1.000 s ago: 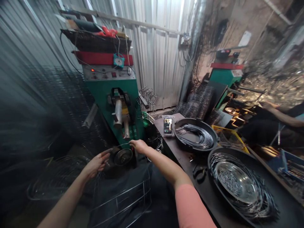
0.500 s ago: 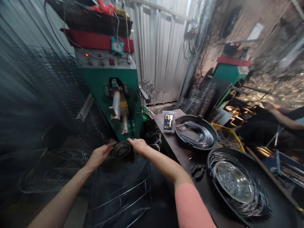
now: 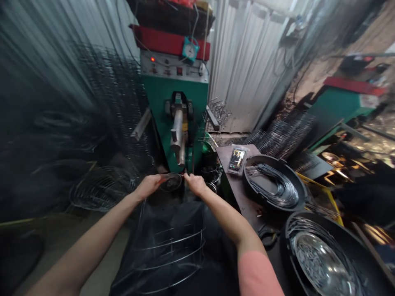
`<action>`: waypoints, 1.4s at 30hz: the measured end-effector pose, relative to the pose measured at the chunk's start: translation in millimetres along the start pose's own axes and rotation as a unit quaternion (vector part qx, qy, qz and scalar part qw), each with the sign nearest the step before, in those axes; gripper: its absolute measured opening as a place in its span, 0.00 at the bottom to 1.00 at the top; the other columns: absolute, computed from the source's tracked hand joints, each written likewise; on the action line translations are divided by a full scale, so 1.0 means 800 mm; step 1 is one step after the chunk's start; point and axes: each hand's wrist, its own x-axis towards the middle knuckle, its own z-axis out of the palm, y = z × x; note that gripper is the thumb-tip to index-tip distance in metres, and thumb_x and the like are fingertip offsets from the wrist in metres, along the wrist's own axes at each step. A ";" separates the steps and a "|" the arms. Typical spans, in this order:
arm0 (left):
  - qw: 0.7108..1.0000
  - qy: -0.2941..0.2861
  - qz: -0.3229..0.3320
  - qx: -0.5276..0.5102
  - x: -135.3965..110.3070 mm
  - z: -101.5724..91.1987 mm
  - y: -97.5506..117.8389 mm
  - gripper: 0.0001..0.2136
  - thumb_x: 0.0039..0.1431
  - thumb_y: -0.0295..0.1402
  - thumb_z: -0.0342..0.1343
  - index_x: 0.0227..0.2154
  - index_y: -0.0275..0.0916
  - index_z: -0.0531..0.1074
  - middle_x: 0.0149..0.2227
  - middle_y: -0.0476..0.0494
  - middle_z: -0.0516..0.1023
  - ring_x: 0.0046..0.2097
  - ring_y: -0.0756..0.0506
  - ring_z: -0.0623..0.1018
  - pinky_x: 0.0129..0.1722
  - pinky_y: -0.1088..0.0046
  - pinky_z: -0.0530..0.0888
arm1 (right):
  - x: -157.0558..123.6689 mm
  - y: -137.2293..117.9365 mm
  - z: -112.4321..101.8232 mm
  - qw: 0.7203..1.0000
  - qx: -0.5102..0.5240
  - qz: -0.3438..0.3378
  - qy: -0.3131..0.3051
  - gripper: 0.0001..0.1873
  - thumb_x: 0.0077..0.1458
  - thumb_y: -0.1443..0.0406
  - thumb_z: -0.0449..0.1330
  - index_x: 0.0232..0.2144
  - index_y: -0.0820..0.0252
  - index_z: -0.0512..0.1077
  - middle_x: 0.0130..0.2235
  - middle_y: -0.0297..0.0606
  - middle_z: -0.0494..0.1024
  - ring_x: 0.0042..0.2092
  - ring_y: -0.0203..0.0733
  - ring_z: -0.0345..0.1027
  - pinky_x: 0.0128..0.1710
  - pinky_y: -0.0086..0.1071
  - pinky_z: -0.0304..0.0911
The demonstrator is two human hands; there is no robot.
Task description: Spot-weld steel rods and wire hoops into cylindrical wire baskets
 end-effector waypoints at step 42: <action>0.965 -0.071 0.136 0.214 0.004 0.003 -0.027 0.13 0.59 0.31 0.44 0.39 0.39 0.73 0.33 0.44 0.78 0.36 0.47 0.76 0.36 0.74 0.69 | 0.024 -0.006 0.006 0.999 0.046 -0.017 0.000 0.22 0.58 0.70 0.43 0.54 0.54 0.57 0.43 0.43 0.72 0.39 0.42 0.70 0.35 0.30 0.60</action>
